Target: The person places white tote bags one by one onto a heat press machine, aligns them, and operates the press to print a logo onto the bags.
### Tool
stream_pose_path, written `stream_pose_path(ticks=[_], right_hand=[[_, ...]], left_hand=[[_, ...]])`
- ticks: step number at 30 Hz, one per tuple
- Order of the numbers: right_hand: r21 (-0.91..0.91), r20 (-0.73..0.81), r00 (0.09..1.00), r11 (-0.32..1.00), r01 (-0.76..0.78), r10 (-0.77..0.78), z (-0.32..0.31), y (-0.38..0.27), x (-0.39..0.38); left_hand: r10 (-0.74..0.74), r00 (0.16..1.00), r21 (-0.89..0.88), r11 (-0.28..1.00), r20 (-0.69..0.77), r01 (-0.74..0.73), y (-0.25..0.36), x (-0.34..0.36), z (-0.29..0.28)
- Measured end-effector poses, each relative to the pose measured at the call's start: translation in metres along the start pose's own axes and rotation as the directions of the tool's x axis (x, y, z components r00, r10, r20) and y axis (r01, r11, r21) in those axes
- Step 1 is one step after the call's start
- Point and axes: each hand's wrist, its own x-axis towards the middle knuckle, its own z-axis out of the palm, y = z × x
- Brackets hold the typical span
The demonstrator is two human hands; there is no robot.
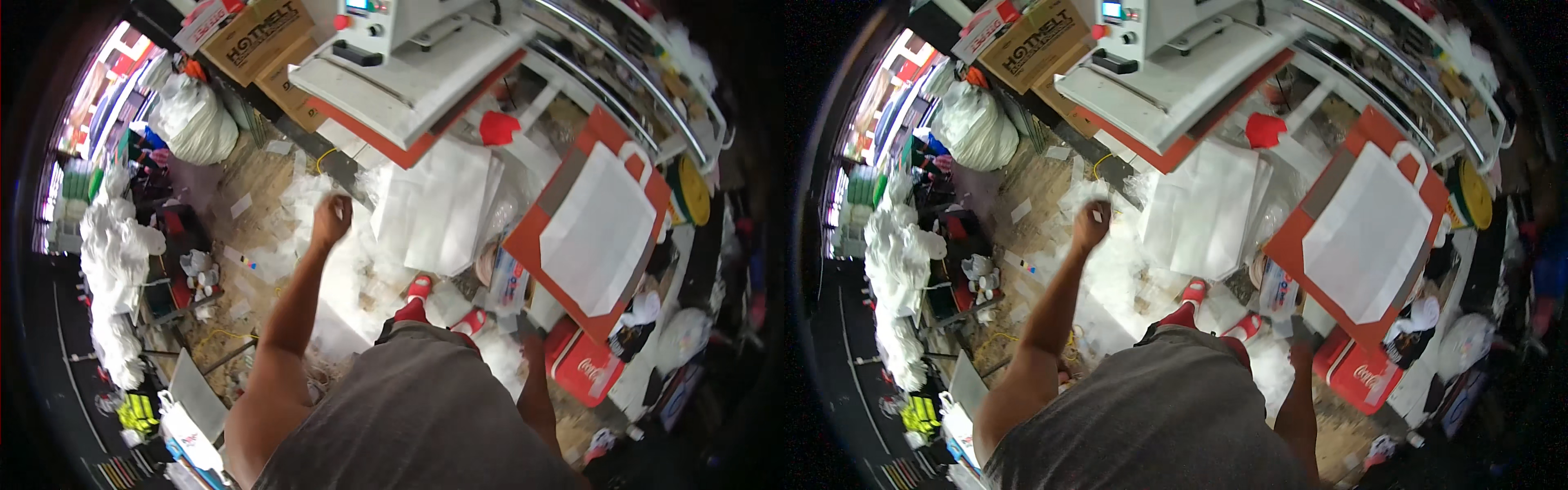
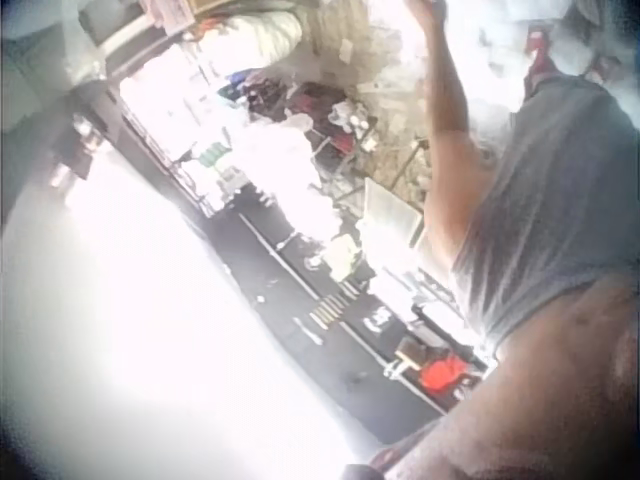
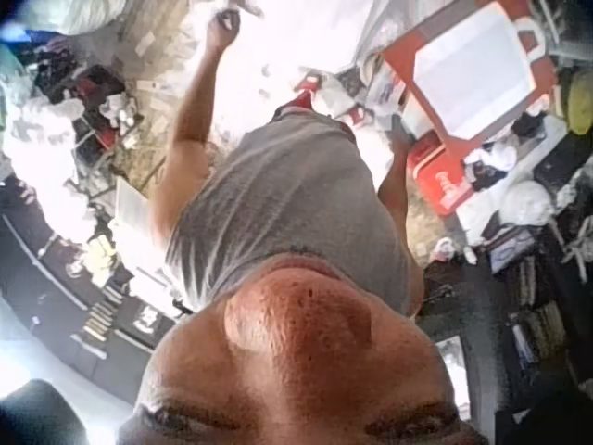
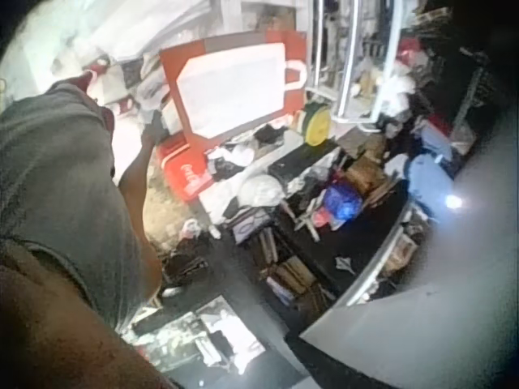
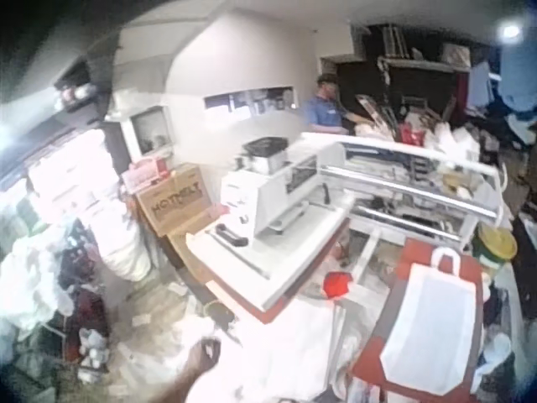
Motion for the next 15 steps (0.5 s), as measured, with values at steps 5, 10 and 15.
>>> stream_pose_path(ticks=[5, 10, 15], right_hand=[[-0.070, -0.225, 0.973, 0.997, 0.041, -0.056, -0.018, -0.033, -0.070], [-0.065, -0.302, 0.947, 0.994, 0.093, -0.108, -0.017, -0.031, -0.115], [0.351, -0.175, 0.963, 0.927, -0.132, 0.204, -0.001, 0.038, -0.112]], left_hand=[[0.100, 0.978, -0.174, 0.976, -0.186, -0.133, 0.046, 0.215, -0.044], [0.060, 0.997, -0.091, 0.994, -0.042, -0.063, 0.080, 0.325, -0.044], [0.087, 0.996, -0.130, 0.988, 0.003, -0.086, 0.089, 0.377, -0.025]])
